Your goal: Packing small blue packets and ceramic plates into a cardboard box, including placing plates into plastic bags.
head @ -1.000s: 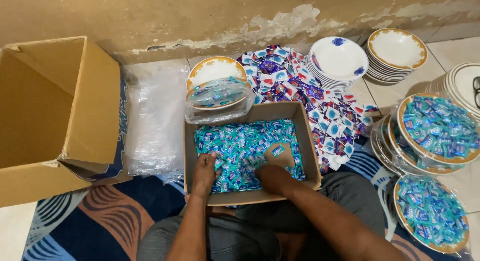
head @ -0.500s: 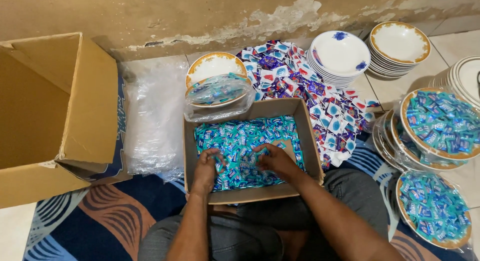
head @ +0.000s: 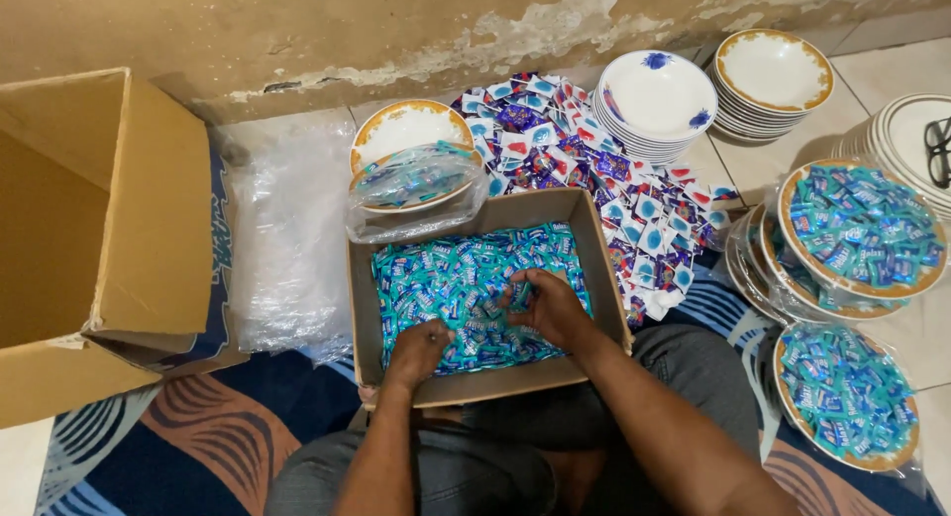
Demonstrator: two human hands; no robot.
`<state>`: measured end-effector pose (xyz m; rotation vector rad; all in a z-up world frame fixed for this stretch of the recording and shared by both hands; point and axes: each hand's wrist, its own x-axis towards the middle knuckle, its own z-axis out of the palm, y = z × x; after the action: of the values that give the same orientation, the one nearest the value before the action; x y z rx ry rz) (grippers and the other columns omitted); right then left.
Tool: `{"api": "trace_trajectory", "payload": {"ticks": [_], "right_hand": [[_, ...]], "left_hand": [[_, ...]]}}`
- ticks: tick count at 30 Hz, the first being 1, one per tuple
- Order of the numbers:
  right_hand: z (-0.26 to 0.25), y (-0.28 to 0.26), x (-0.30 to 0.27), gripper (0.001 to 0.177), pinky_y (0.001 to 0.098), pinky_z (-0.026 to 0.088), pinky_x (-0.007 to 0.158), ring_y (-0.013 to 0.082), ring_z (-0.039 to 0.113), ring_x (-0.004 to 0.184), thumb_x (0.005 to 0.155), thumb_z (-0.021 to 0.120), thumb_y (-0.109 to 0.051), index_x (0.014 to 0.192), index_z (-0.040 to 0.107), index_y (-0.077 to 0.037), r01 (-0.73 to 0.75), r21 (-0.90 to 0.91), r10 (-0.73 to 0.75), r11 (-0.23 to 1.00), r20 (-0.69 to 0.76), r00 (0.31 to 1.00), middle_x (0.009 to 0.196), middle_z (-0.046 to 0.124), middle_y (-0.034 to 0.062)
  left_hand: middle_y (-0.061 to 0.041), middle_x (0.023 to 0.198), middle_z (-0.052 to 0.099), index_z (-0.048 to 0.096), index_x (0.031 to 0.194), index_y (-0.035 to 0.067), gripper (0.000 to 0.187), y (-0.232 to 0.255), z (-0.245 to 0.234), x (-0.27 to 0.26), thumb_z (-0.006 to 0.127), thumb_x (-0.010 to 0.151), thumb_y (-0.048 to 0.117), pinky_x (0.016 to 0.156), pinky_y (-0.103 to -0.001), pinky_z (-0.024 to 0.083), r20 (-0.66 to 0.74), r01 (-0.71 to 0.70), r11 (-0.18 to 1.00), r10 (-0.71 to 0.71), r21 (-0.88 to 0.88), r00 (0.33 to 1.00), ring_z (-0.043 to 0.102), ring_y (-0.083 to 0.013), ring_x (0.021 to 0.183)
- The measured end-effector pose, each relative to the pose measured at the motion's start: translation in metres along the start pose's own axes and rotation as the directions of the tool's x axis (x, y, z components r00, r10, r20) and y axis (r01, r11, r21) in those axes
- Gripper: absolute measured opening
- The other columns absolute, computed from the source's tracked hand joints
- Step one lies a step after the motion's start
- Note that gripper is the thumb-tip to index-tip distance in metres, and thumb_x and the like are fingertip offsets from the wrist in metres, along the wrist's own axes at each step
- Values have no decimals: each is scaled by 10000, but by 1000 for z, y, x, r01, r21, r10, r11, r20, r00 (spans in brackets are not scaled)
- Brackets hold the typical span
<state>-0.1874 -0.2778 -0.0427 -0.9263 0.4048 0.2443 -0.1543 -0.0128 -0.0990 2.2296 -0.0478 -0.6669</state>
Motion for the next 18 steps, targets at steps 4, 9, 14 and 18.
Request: {"api": "trace_trajectory", "payload": {"ticks": [4, 9, 14, 18], "right_hand": [[-18, 17, 19, 225, 348, 449, 485, 270, 597, 547, 879, 580, -239, 751, 618, -58, 22, -317, -83, 948, -180, 980, 579, 527, 132], [-7, 14, -1, 260, 371, 589, 654, 275, 712, 798, 952, 542, -241, 1101, 649, -56, -53, -997, -116, -47, -47, 992, 837, 670, 133], [-31, 41, 14, 190, 329, 531, 546, 233, 650, 614, 961, 523, -158, 864, 652, -59, 42, -947, -121, -319, 84, 989, 674, 602, 85], [-42, 50, 24, 215, 313, 526, 560, 215, 663, 635, 980, 495, -117, 900, 679, -40, 31, -966, -117, -256, 63, 991, 697, 631, 87]], "left_hand": [[-96, 831, 667, 745, 1025, 144, 245, 15, -8, -7, 610, 1015, 348, 618, -340, 532, -66, 155, 883, -204, -443, 977, 632, -204, 751], [-148, 1124, 768, 509, 1004, 210, 146, 19, -23, -7, 449, 1110, 291, 775, -431, 644, 111, 124, 232, -70, -965, 991, 756, -320, 1005], [-199, 1161, 758, 572, 970, 205, 254, 29, -31, -18, 488, 1071, 423, 806, -529, 641, 101, 104, 77, -39, -992, 994, 733, -411, 1062], [-198, 1103, 763, 631, 1063, 162, 332, 27, -31, -14, 545, 1039, 481, 773, -540, 655, 99, 103, 72, -59, -992, 993, 748, -398, 1005]]}}
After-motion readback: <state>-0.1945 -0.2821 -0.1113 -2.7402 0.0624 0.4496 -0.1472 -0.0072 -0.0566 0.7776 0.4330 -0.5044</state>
